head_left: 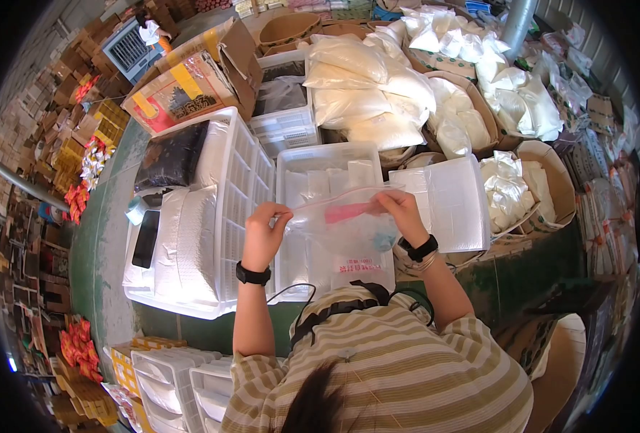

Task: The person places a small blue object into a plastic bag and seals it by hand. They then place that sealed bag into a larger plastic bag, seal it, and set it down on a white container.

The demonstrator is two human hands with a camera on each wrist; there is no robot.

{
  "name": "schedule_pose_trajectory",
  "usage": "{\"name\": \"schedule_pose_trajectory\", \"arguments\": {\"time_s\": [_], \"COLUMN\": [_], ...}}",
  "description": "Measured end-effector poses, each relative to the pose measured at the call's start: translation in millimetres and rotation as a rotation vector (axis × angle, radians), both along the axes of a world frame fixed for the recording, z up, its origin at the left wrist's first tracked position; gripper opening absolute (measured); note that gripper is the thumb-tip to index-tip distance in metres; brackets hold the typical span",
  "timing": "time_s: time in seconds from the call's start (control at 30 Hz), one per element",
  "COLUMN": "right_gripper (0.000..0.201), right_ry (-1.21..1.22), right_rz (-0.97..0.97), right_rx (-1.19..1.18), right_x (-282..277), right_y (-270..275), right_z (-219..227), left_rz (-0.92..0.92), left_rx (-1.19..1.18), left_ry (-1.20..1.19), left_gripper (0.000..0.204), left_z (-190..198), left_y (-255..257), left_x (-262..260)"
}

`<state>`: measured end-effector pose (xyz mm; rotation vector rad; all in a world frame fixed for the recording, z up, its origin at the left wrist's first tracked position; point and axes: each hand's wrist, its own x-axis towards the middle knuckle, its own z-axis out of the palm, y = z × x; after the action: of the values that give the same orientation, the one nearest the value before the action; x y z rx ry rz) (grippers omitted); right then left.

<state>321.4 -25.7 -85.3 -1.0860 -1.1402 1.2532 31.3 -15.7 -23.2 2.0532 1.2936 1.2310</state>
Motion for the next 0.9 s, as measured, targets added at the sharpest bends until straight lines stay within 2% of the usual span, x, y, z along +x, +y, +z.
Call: {"name": "schedule_pose_trajectory", "arguments": {"time_s": [0.2,0.4,0.7,0.9], "right_gripper": [0.023,0.024,0.024,0.023], "right_ry": [0.004,0.043,0.055,0.049], "right_rz": [-0.005,0.005,0.016,0.026], "right_rx": [0.003,-0.001,0.004,0.0], "right_x": [-3,-7,-5,-6], "right_y": [-1,-3,-2,-4], "right_z": [3,7,1,1], "left_rz": [0.025,-0.038,-0.047,-0.061], "left_rx": [0.071,0.152,0.139,0.225], "left_ry": [0.105,0.199,0.217,0.206], "left_gripper": [0.007,0.007,0.007,0.008], "left_z": [4,10,8,6], "left_y": [-2,-4,-3,-3], "left_x": [-1,1,5,11]}}
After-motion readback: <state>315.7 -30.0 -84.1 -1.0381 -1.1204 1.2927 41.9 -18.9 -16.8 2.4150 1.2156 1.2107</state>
